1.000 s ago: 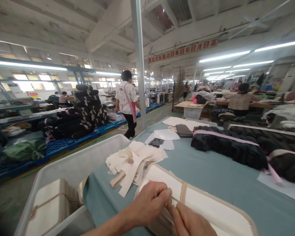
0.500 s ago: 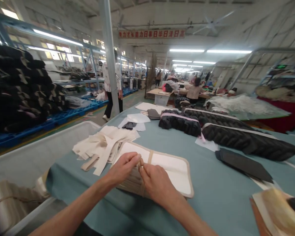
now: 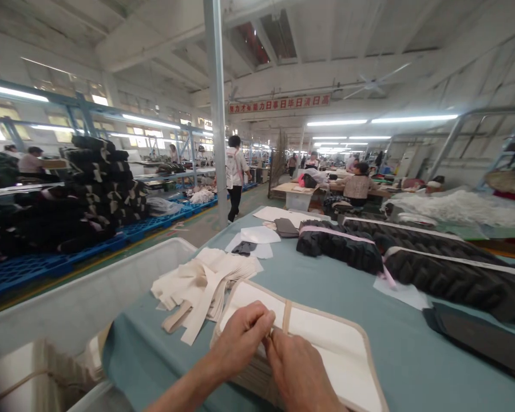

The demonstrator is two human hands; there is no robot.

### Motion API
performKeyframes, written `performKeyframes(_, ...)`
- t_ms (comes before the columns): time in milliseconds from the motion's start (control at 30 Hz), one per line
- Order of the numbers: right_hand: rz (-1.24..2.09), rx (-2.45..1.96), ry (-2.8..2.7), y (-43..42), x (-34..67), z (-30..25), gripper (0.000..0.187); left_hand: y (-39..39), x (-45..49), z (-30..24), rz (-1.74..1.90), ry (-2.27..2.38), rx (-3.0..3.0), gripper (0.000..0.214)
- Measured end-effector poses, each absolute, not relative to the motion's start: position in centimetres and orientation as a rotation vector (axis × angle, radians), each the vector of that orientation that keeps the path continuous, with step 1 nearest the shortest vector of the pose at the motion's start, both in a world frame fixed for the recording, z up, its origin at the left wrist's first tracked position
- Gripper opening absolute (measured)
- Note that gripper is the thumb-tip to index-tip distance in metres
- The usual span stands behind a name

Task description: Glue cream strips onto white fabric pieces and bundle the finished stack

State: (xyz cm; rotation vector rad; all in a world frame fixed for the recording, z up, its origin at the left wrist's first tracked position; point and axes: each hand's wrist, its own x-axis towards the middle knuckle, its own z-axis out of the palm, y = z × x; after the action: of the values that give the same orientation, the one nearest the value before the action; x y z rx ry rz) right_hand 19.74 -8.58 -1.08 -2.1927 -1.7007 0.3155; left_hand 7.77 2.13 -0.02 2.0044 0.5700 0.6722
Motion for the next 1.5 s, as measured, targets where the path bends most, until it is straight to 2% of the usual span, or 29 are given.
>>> performKeyframes(200, 0.204, -2.163, -1.580, -8.3, 19.5, -3.1, 0.046, 1.7, 8.0, 0.1, 0.644, 0.592, 1.976, 0.042)
performKeyframes(433, 0.231, -2.096, -1.467, -9.0, 19.0, -2.3, 0.050, 2.5, 7.4, 1.4, 0.511, 0.494, 1.965, 0.041)
performKeyframes(700, 0.320, -1.971, -1.375, -9.6, 19.2, -3.1, 0.052, 2.4, 6.8, 1.8, 0.379, 0.461, 2.102, 0.018)
performKeyframes(900, 0.439, -1.891, -1.221, -9.3, 19.4, -1.1, 0.046, 1.9, 6.7, 1.9, 0.357, 0.469, 2.131, 0.007)
performKeyframes(1233, 0.553, -1.899, -1.110, -9.2, 19.9, -0.5, 0.038, 1.8, 7.3, 1.5, 0.369, 0.491, 2.055, 0.010)
performKeyframes(1500, 0.591, -1.843, -1.030, -9.3, 19.8, 0.4, 0.044, 1.1, 8.1, 1.6, 0.387, 0.571, 2.096, 0.013)
